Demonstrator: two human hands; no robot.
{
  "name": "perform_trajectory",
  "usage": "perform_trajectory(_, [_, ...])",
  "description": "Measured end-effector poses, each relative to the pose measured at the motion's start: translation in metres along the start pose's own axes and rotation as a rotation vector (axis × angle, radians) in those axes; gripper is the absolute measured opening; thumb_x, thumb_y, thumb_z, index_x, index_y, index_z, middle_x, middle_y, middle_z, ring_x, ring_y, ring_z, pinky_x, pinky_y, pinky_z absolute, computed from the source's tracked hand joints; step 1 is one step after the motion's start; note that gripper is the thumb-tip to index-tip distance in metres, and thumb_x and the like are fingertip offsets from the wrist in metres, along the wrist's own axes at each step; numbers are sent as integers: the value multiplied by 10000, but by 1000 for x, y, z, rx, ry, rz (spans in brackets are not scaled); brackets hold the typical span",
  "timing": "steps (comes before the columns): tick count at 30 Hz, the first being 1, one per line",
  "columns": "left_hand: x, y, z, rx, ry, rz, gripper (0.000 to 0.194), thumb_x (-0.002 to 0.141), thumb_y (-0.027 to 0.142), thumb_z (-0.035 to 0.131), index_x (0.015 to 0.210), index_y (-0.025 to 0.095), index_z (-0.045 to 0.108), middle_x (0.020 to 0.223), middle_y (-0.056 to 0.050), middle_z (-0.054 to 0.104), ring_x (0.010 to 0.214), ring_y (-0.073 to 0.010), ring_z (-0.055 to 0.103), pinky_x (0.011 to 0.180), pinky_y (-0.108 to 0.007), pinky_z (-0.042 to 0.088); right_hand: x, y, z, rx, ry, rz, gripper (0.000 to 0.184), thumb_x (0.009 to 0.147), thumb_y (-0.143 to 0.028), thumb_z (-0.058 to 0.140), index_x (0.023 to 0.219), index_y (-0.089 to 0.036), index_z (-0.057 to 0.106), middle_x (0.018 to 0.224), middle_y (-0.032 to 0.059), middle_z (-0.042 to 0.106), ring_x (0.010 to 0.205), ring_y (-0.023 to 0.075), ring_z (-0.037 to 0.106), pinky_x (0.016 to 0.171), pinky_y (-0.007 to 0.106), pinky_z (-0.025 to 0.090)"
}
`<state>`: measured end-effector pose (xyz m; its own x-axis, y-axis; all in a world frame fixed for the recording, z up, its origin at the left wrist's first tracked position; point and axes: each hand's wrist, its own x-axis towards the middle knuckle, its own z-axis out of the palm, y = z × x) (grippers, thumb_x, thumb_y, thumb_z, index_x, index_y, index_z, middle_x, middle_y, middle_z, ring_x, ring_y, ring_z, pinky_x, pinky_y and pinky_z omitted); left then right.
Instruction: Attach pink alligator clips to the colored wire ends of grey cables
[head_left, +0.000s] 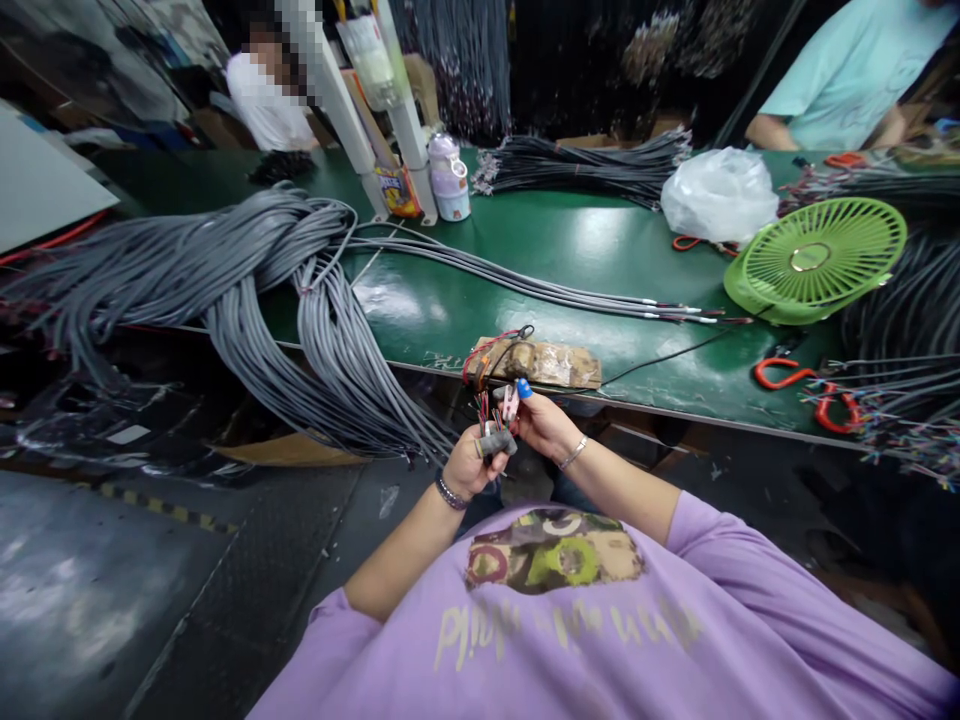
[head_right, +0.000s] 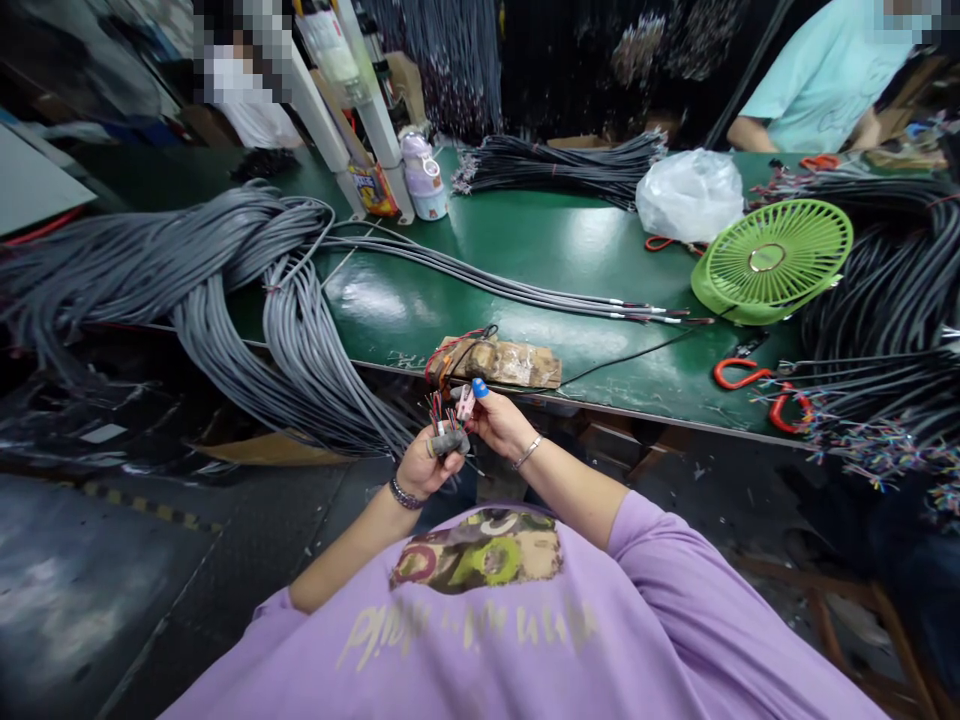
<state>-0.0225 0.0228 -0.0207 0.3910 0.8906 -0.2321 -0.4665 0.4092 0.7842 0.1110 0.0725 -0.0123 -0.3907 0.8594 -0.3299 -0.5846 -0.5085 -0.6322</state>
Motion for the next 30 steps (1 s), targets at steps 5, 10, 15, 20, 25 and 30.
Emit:
perform_trajectory(5, [-5, 2, 5, 48, 60, 20, 332, 627, 402, 778, 668, 122, 605, 396, 29, 510, 269, -45, 362, 294, -159, 231, -8, -3, 1, 25, -5, 89, 492, 860, -615, 481, 859, -152, 646, 673, 27, 641, 556, 101, 564, 492, 202, 444])
perform_trajectory(10, [-21, 2, 16, 105, 170, 64, 356, 626, 443, 767, 674, 138, 588, 413, 26, 528, 273, -57, 375, 278, -173, 242, -17, -9, -1, 17, -74, 158, 511, 867, -636, 437, 880, -163, 629, 708, 26, 637, 556, 96, 560, 513, 209, 469])
perform_trajectory(15, [-30, -2, 31, 114, 299, 142, 348, 637, 447, 753, 683, 146, 583, 414, 39, 520, 286, -64, 387, 280, -181, 281, -19, -8, 0, -45, -62, 59, 255, 842, -402, 614, 870, -151, 644, 711, 10, 627, 561, 77, 544, 511, 181, 474])
perform_trajectory(20, [-26, -5, 37, 89, 330, 165, 343, 642, 450, 740, 690, 152, 579, 425, 42, 529, 295, -62, 392, 285, -175, 291, -19, -6, 1, -78, -40, 23, 287, 862, -409, 586, 833, -134, 659, 675, 18, 610, 538, 79, 520, 491, 182, 466])
perform_trajectory(25, [-22, -2, 40, 71, 330, 160, 344, 630, 445, 750, 700, 151, 584, 419, 47, 518, 293, -59, 385, 281, -170, 272, -13, -7, -1, 2, -52, 90, 402, 886, -525, 514, 818, -150, 641, 746, 39, 654, 534, 82, 524, 496, 204, 465])
perform_trajectory(30, [-19, -1, 41, 78, 330, 152, 313, 657, 422, 731, 682, 146, 586, 430, 43, 516, 303, -53, 389, 288, -167, 258, -7, -6, 2, 79, -3, 123, 394, 871, -536, 535, 828, -160, 645, 721, 21, 659, 527, 76, 537, 505, 196, 460])
